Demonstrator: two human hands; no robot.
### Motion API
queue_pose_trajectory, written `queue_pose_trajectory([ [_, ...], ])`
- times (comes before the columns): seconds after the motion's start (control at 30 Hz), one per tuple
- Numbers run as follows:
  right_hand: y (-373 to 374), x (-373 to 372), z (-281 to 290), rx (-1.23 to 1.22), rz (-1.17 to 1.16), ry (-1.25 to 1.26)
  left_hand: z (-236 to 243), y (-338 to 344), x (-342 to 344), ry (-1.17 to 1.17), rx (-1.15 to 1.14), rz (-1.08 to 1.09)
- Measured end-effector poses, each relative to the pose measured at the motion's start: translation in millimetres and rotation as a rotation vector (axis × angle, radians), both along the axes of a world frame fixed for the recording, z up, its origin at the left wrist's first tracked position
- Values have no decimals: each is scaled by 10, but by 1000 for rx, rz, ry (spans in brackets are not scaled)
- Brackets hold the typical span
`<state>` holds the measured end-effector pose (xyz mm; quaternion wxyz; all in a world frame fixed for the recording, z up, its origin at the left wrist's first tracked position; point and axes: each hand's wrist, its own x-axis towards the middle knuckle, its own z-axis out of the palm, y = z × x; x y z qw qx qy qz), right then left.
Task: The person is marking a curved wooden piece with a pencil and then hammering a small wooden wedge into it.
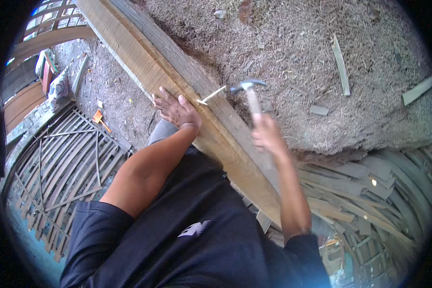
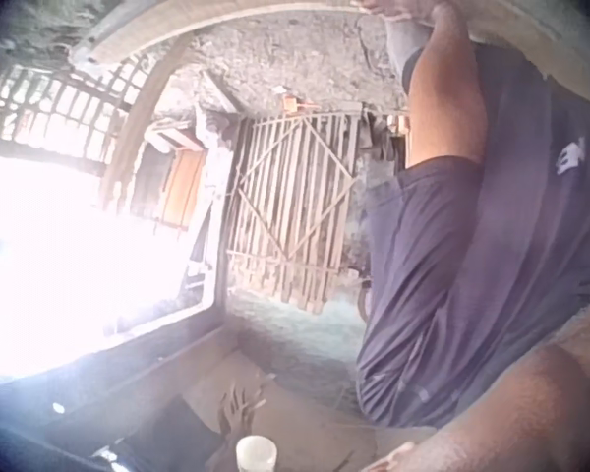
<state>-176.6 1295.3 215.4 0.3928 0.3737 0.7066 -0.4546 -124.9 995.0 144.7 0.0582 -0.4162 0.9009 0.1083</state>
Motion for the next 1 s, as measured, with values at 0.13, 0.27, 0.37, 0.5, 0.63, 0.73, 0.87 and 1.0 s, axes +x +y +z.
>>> queue_pose_trajectory([
  [0.13, 344, -657, 457, 252, 57, 167, -15, 2, -40, 19, 57, 27],
  [0.27, 82, -392, 252, 50, -164, 292, 23, -4, -16, 48, 38, -4],
  [0.37, 186, -455, 500, 22, 28, -15, 26, -1, -35, 35, 37, 10],
  [0.5, 1168, -738, 209, 39, -199, 370, 20, -4, -40, 27, 53, 44],
  [0.63, 0, -261, 223, -5, -114, 230, 3, -19, -15, 23, 31, 16],
  [0.73, 383, -473, 264, 76, 44, 92, 14, -26, 26, -4, 22, 6],
  [0.87, 459, -771, 274, 346, -314, 424, 27, -45, 0, 51, 4, -2],
  [1.0, -130, -347, 537, 3, -84, 105, 52, -25, -54, 42, 41, 13],
])
